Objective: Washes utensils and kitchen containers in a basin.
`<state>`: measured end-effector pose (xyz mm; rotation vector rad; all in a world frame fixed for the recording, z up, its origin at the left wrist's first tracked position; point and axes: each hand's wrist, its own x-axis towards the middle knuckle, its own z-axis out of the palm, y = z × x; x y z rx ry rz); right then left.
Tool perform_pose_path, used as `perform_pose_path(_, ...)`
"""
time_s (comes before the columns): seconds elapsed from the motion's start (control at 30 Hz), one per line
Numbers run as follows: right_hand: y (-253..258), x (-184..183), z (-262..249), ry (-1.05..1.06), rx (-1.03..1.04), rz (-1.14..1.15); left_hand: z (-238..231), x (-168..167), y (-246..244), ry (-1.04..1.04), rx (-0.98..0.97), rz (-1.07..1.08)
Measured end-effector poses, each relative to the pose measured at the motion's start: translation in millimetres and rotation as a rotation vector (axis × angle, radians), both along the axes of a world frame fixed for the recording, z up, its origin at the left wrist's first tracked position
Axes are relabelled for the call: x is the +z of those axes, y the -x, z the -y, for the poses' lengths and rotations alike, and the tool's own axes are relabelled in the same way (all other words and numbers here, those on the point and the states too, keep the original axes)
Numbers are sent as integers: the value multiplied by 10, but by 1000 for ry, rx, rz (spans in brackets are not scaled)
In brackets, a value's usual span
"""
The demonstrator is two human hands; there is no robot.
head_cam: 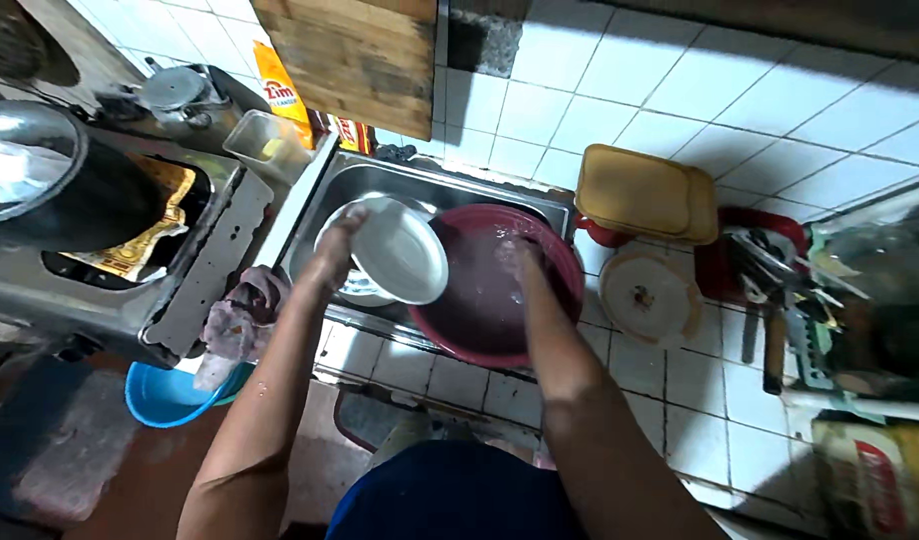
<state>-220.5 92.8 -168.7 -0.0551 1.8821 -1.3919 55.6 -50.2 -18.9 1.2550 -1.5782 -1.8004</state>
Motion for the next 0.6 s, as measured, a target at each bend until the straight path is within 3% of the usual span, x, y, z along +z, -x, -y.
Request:
perform_pose_path(0.07,-222,-133,103,390,-133,323,-168,-46,160,32,-104,87)
perform_pose_path(0.13,-564,188,316,711,-313,578,-294,-134,349,71,-161,116)
perform_pose_path(0.17,-737,420,356,764,-291,554,-323,-206,443,67,-164,98)
perform_pose_path(0.27,-1228,913,29,609,120,59,-307,-440,678,26,-117,-17)
perform_pose_path(0.33,-1294,934,-329,432,514,-340,-310,-451,785,-39,-62,-62)
perform_pose_path(0.4,-1042,726,-419,144,749,-636,-347,-394,827,-86,-62,-73)
perform_pose_path(0.5,-699,421,-181,-66,686,-828,-502,-353,905,-102,-153,-72)
perform_pose_path(0.6,-933,575,-7,166,591,-754,-550,-449,1025,-101,-236,-90)
